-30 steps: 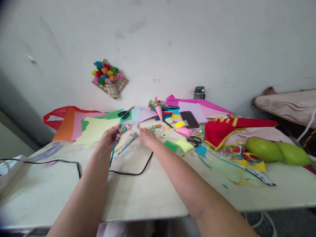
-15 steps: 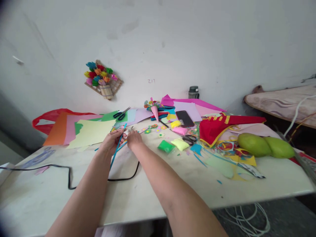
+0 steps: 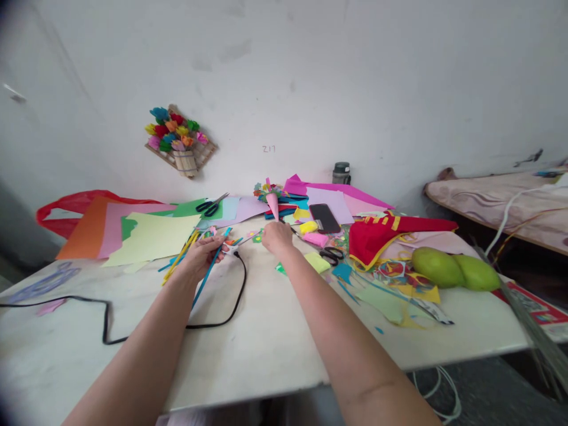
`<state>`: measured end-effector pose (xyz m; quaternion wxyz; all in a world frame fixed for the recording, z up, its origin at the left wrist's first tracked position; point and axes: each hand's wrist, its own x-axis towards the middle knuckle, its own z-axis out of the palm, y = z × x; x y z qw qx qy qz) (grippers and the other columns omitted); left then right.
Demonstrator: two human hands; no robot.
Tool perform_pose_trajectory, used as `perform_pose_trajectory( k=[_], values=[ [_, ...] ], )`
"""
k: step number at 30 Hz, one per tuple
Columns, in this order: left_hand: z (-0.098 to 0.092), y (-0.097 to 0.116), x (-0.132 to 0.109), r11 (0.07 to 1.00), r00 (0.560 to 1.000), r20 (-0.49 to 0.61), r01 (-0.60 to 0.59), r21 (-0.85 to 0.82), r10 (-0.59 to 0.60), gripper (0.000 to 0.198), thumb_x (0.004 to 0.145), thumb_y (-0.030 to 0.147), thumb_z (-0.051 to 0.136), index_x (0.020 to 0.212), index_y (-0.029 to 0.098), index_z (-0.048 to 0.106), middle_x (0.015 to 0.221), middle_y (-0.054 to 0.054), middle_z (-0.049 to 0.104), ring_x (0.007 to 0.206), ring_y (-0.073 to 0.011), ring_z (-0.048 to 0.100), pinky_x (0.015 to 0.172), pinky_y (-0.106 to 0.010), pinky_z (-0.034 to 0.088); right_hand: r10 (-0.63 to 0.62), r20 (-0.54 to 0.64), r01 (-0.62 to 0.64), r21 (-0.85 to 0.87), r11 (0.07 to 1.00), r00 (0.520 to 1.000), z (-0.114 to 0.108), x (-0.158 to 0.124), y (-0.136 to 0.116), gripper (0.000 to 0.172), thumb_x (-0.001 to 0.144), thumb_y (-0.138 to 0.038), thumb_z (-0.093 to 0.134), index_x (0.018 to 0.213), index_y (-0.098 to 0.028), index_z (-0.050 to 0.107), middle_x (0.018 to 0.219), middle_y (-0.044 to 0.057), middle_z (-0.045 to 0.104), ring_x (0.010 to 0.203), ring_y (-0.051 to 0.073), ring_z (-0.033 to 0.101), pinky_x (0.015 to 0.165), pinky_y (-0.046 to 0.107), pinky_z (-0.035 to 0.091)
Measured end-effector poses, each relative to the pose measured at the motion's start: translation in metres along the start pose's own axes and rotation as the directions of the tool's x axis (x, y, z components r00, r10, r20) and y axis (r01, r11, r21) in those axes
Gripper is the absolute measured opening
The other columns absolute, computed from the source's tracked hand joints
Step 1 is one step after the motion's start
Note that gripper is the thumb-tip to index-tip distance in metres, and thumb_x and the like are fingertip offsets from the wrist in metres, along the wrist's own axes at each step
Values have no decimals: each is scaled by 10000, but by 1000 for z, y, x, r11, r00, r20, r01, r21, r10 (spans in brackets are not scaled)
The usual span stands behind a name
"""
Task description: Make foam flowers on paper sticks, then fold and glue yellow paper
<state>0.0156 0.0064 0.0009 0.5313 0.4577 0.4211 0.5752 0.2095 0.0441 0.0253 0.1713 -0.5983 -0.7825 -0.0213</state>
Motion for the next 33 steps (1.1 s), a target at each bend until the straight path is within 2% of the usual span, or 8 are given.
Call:
perform_pose_trajectory(
  k=[7,14,20,23,26,28,30,33],
  values=[
    [11,-7,-4,997,997,62,32,71,-37,206,607,257,680,720,118,578,570,-42,620,382,-82,517,339,-164,337,60,155,-57,-24,998,986,-1,-15,36,248,679,-273,580,904,-210,664,1005,81,645,942,248,558,768,328,368],
    [13,-9,-4,989,992,103,65,135,-79,236,617,301,679,719,125,560,574,-24,622,391,-72,517,362,-161,341,29,129,-7,-168,986,991,5,-17,29,262,665,-170,558,906,-160,659,981,117,645,969,250,541,838,352,312],
    [14,-10,-5,986,991,108,63,152,-80,253,614,321,685,706,126,552,577,-19,618,393,-69,514,370,-166,346,7,59,4,-184,983,998,12,-16,31,258,734,-135,473,919,-110,651,918,166,651,923,254,575,833,367,315],
    [14,-10,-5,986,991,111,55,156,-73,253,617,325,685,701,126,555,578,-20,619,393,-69,511,369,-167,341,38,4,-38,-129,991,999,12,-15,34,248,766,-148,449,885,-111,663,909,170,654,889,248,588,783,341,347],
    [15,-11,-4,985,992,108,46,164,-64,254,618,329,686,706,120,571,573,-23,618,390,-68,505,377,-172,346,131,-57,-123,121,985,990,9,-12,39,217,761,-196,474,776,-142,684,847,125,672,827,227,599,672,289,376],
    [16,-11,-4,986,993,107,35,161,-53,257,609,329,692,706,115,587,567,-24,614,391,-67,499,386,-179,353,185,-31,-155,427,891,982,8,-10,40,184,730,-213,515,699,-145,683,763,90,678,744,196,606,607,258,378],
    [19,-10,-4,989,994,104,16,147,-32,263,592,330,702,696,110,602,567,-23,610,400,-67,495,397,-185,361,201,28,-159,717,679,979,8,-8,39,151,700,-210,548,663,-133,673,703,67,673,651,157,599,568,237,375],
    [24,-8,-6,989,997,75,-40,142,30,285,571,341,712,702,102,627,557,-20,597,403,-65,479,398,-195,358,184,93,-156,918,364,978,10,-8,34,111,666,-206,582,652,-126,657,678,52,671,567,112,575,540,221,361]
  ],
)
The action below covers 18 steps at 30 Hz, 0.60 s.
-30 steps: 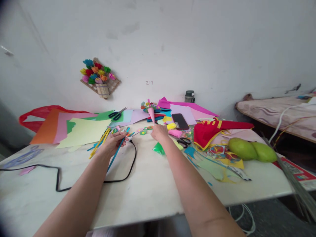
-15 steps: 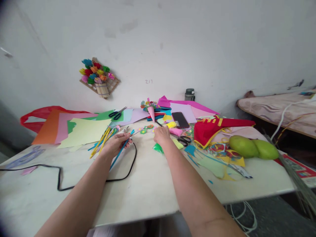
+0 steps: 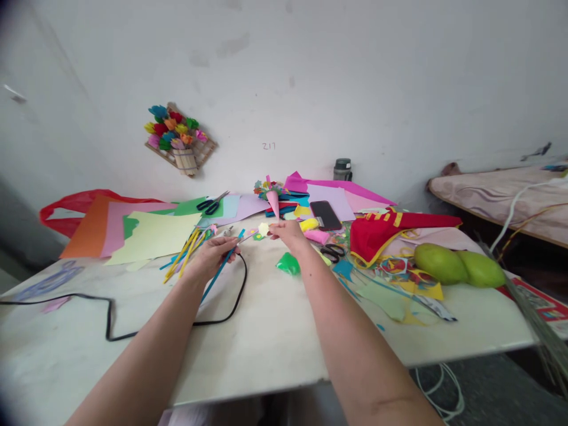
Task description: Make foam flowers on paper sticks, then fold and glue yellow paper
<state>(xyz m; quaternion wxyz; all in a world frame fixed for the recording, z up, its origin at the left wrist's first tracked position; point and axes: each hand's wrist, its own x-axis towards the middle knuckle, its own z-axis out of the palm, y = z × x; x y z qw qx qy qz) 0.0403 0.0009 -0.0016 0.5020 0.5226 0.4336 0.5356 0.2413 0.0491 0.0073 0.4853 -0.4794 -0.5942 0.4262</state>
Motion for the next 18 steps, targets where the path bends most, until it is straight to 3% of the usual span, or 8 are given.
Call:
perform_pose_trajectory(
  k=[3,8,18],
  values=[
    [4,2,-1,995,994,-67,-79,56,83,299,571,351,707,715,95,650,535,-12,580,394,-62,461,388,-197,347,28,40,-33,135,990,999,7,-1,1,102,638,-226,612,655,-134,652,671,41,670,552,97,567,524,217,342],
    [7,2,2,975,973,-134,-166,146,186,314,577,350,698,776,107,677,524,13,564,398,-59,457,397,-198,374,43,67,-56,212,976,997,16,-5,-1,94,622,-233,626,647,-145,650,654,26,665,551,91,562,518,214,328],
    [19,5,-2,923,939,-227,-170,345,258,344,548,374,697,782,122,692,470,47,510,369,-56,425,367,-189,377,81,89,-108,352,930,993,24,-9,-5,60,604,-199,636,632,-147,630,625,18,654,576,107,596,524,212,353]
  ],
)
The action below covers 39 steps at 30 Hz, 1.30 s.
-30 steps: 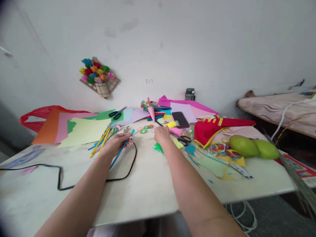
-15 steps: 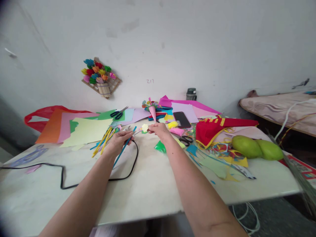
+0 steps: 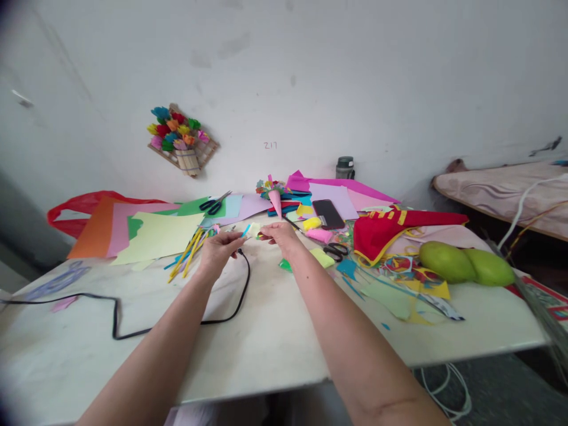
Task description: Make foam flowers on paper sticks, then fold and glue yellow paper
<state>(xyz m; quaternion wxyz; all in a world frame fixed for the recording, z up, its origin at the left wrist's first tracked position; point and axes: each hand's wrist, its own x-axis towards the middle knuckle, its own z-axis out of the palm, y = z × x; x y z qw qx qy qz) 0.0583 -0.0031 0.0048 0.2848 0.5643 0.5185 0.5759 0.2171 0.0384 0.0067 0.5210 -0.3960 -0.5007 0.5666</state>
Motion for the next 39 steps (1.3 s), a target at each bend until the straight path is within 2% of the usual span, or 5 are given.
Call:
perform_pose_trajectory(
  k=[10,18,39],
  values=[
    [-2,-2,1,987,998,-11,-55,149,58,341,582,405,667,797,143,704,463,38,516,346,-53,395,349,-189,328,-22,34,19,90,996,999,-1,2,2,62,579,-189,646,615,-144,622,573,19,637,579,122,603,514,216,372],
    [0,0,0,982,998,-26,-44,181,50,312,577,382,670,786,153,706,461,39,521,338,-55,395,356,-193,326,-36,56,30,95,995,998,-1,1,2,79,570,-207,648,613,-147,623,575,21,637,585,127,604,525,223,371],
    [-2,-8,2,956,993,5,-116,271,119,275,607,366,638,792,178,713,476,30,543,367,-57,400,377,-182,328,-43,83,37,72,997,996,-1,-1,1,58,595,-196,631,627,-148,621,579,22,642,597,124,605,528,220,361]
  ],
)
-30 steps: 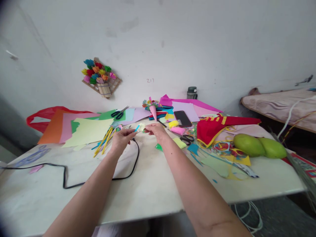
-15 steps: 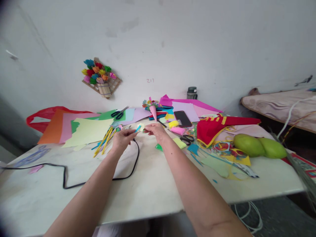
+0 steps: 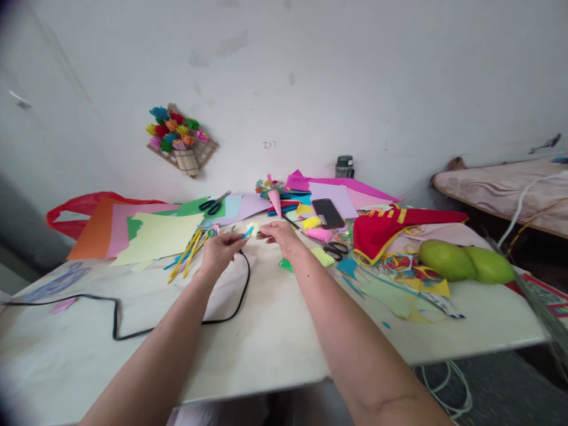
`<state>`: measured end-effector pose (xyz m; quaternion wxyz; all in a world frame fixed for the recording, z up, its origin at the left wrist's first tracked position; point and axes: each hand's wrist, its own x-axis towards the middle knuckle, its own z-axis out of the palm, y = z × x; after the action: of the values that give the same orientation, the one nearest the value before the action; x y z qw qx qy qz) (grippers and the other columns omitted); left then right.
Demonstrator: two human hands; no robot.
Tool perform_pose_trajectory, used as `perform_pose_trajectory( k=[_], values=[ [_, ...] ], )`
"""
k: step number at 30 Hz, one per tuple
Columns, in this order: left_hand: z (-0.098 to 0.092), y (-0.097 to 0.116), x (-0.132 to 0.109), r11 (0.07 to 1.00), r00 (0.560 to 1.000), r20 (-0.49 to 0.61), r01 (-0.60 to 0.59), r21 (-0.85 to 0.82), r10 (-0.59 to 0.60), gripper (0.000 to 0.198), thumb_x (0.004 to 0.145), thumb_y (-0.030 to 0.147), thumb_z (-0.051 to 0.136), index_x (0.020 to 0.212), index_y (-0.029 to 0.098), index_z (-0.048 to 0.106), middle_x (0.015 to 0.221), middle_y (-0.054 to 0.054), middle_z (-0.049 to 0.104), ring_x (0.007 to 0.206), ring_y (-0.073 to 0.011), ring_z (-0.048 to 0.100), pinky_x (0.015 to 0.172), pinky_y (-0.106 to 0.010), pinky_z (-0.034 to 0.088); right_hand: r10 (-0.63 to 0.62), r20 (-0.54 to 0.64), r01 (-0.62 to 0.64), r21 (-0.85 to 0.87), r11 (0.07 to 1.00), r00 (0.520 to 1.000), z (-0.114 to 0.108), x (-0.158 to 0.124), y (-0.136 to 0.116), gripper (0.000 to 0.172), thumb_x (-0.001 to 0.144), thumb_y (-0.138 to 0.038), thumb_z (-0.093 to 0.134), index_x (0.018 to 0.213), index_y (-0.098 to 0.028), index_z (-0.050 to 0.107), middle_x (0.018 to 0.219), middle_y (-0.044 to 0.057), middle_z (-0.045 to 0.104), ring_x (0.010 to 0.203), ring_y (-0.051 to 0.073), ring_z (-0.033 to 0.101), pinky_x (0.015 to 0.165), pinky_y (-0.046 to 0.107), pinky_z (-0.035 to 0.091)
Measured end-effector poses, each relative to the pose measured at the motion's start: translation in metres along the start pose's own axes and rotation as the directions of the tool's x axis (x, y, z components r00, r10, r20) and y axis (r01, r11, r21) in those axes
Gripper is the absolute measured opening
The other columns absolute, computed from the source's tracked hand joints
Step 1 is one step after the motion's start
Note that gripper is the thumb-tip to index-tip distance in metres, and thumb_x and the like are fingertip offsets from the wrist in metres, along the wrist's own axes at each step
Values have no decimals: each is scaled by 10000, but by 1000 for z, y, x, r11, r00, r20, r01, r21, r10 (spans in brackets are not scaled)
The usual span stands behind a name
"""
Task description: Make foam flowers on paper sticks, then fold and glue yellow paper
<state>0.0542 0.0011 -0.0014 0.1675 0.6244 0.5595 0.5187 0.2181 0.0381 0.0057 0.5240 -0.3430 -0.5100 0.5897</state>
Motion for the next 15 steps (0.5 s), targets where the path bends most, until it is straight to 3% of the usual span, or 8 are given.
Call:
perform_pose_trajectory(
  k=[15],
  values=[
    [-2,5,0,1000,1000,-25,-17,9,17,247,595,335,643,776,184,718,471,30,556,416,-77,443,407,-189,316,23,92,-32,99,995,996,3,-3,-2,140,667,-290,600,706,-156,581,642,26,642,602,144,621,513,229,387]
  ],
)
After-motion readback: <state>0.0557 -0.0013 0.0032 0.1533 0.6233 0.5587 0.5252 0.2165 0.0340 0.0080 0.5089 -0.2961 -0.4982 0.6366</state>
